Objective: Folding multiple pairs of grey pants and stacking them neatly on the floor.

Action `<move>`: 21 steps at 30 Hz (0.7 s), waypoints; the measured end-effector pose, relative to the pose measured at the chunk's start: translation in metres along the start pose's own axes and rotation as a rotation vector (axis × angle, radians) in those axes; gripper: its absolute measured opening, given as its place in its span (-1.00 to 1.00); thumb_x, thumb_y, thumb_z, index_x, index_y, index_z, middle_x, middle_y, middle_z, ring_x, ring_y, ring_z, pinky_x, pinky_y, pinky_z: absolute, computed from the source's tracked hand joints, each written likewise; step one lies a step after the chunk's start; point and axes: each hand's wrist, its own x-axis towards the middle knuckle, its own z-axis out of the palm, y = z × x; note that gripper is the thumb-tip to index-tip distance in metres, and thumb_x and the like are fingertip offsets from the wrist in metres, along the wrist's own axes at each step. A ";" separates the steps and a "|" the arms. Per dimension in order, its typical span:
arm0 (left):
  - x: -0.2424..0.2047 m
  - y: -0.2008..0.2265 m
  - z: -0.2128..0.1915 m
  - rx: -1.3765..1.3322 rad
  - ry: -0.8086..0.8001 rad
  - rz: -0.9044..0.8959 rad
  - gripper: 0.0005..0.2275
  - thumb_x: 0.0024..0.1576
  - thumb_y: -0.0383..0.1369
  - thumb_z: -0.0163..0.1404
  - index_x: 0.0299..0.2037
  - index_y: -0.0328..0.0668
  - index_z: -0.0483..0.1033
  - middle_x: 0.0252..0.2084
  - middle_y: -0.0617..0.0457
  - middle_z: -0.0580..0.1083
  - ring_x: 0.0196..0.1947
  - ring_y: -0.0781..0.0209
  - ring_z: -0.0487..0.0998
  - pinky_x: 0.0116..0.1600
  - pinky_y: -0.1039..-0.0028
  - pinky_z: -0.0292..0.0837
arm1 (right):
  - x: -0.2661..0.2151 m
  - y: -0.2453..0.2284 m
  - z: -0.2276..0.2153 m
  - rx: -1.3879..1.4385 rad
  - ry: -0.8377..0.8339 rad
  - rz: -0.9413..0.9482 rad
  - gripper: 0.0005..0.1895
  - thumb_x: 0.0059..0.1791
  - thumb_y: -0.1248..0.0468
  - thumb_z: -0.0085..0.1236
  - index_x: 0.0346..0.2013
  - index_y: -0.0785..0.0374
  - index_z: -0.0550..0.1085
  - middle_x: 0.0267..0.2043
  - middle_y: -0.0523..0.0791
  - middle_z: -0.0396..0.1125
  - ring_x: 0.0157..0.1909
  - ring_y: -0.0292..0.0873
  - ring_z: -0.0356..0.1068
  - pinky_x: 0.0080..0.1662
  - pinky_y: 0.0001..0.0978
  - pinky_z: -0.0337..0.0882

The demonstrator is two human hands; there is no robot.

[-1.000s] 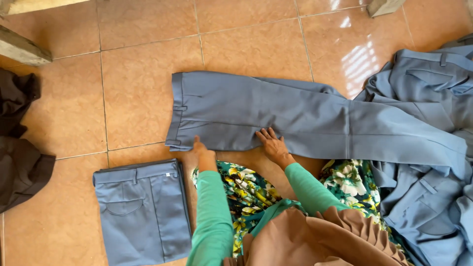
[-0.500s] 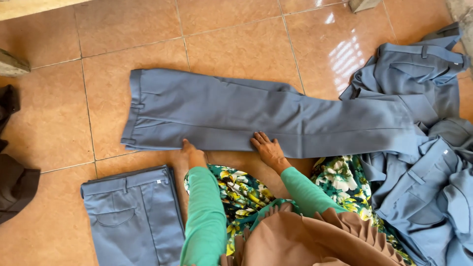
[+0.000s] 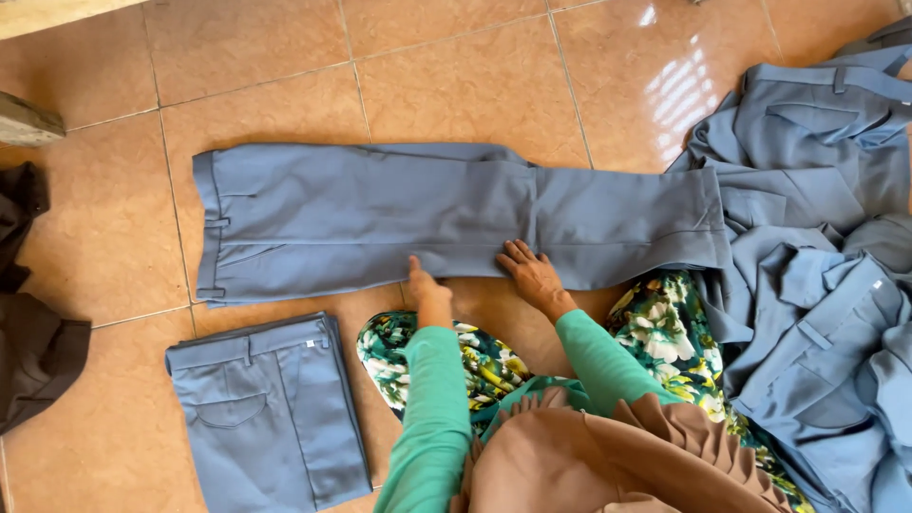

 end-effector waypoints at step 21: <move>-0.013 -0.115 -0.005 0.199 -0.303 0.065 -0.66 0.28 -0.22 -0.05 0.17 -0.22 0.33 0.05 -0.33 0.51 0.06 -0.20 0.61 0.19 0.06 0.37 | -0.025 0.126 -0.089 0.065 0.600 0.138 -0.74 -0.02 0.23 0.20 -0.06 -0.19 0.55 -0.17 -0.33 0.50 -0.03 -0.27 0.51 0.10 -0.31 0.41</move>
